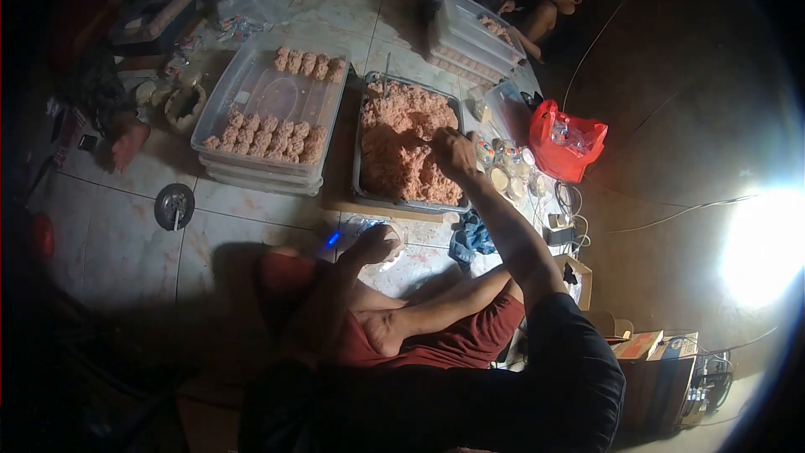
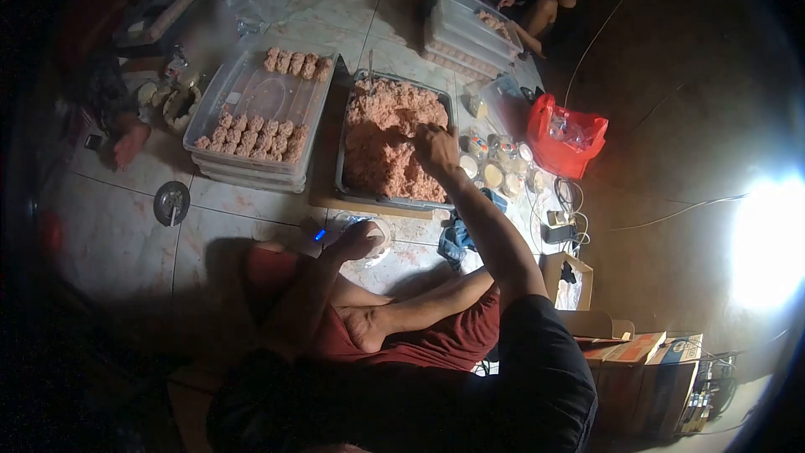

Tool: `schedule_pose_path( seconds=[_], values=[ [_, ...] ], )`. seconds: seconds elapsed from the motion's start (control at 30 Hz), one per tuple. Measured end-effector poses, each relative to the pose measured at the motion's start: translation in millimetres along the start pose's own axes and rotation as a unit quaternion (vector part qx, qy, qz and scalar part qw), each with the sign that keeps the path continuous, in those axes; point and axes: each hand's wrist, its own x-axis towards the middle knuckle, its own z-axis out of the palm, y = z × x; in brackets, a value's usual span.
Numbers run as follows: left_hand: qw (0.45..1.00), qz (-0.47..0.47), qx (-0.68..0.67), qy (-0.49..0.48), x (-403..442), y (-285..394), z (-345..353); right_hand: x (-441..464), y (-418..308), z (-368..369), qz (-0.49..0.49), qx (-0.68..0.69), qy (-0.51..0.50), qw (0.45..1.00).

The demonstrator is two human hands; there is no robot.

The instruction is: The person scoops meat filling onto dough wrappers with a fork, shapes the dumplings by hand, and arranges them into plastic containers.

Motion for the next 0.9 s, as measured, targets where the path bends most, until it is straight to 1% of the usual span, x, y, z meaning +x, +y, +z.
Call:
schedule_pose_path(
  seconds=[0.03, 0.07, 0.13, 0.17, 0.2, 0.23, 0.27, 0.3, 0.33, 0.37, 0.4, 0.43, 0.47, 0.53, 0.57, 0.6, 0.67, 0.7, 0.73, 0.77, 0.8, 0.87, 0.9],
  values=[
    [1.000, 0.019, 0.008, 0.008, 0, 2, -1, -9, 2, -6, 0.081, -0.020, -0.028, 0.996],
    [1.000, 0.022, 0.011, 0.006, 0, 5, -1, -19, 4, -13, 0.083, -0.020, -0.025, 0.996],
    [0.993, -0.080, -0.084, -0.029, -10, 45, -14, -43, 19, -24, 0.208, 0.069, -0.018, 0.976],
    [0.993, -0.080, -0.081, -0.031, -12, 57, -19, -59, 37, -18, 0.172, 0.091, -0.013, 0.981],
    [0.953, -0.106, -0.274, -0.070, -14, 66, -22, -75, 37, -29, 0.176, 0.094, -0.011, 0.980],
    [0.874, -0.132, -0.456, -0.105, -16, 72, -22, -94, 30, -45, 0.179, 0.180, -0.006, 0.967],
    [0.834, -0.097, -0.536, -0.093, -12, 57, -11, -114, 18, -60, 0.182, 0.266, -0.001, 0.947],
    [0.785, -0.078, -0.608, -0.090, -12, 65, -11, -132, 7, -69, 0.188, 0.276, -0.005, 0.943],
    [0.731, -0.057, -0.675, -0.082, -10, 82, -14, -148, -5, -77, 0.184, 0.310, 0.017, 0.933],
    [0.711, -0.030, -0.699, -0.067, -16, 105, -20, -164, -14, -78, 0.180, 0.343, 0.038, 0.921],
    [0.691, 0.001, -0.721, -0.053, -20, 125, -25, -179, -20, -68, 0.215, 0.418, 0.053, 0.881],
    [0.669, 0.018, -0.742, -0.048, -21, 130, -26, -188, -33, -79, 0.213, 0.399, 0.052, 0.890],
    [0.674, 0.017, -0.737, -0.045, -22, 135, -24, -195, -47, -94, 0.210, 0.379, 0.051, 0.900],
    [0.649, 0.059, -0.759, -0.005, -25, 151, -21, -207, -63, -100, 0.223, 0.430, 0.051, 0.873],
    [0.635, 0.049, -0.771, 0.023, -27, 166, -18, -208, -71, -105, 0.186, 0.409, 0.087, 0.889],
    [0.640, 0.048, -0.766, 0.025, -27, 169, -15, -207, -74, -98, 0.146, 0.406, 0.140, 0.891],
    [0.665, 0.099, -0.740, 0.012, -28, 176, -9, -207, -78, -91, 0.097, 0.343, 0.166, 0.919],
    [0.670, 0.098, -0.736, 0.011, -29, 180, -5, -211, -78, -90, 0.096, 0.335, 0.110, 0.931],
    [0.663, 0.087, -0.742, 0.043, -30, 185, 0, -210, -79, -81, 0.077, 0.347, 0.081, 0.931],
    [0.656, 0.076, -0.747, 0.075, -33, 189, 1, -213, -79, -76, 0.072, 0.368, 0.089, 0.923],
    [0.660, 0.075, -0.743, 0.077, -36, 193, 0, -217, -79, -70, 0.066, 0.390, 0.097, 0.913],
    [0.636, 0.118, -0.762, 0.028, -41, 197, -5, -214, -82, -83, 0.051, 0.402, 0.110, 0.908],
    [0.646, 0.128, -0.752, 0.035, -39, 190, -6, -218, -86, -85, 0.042, 0.409, 0.118, 0.904]
  ],
)
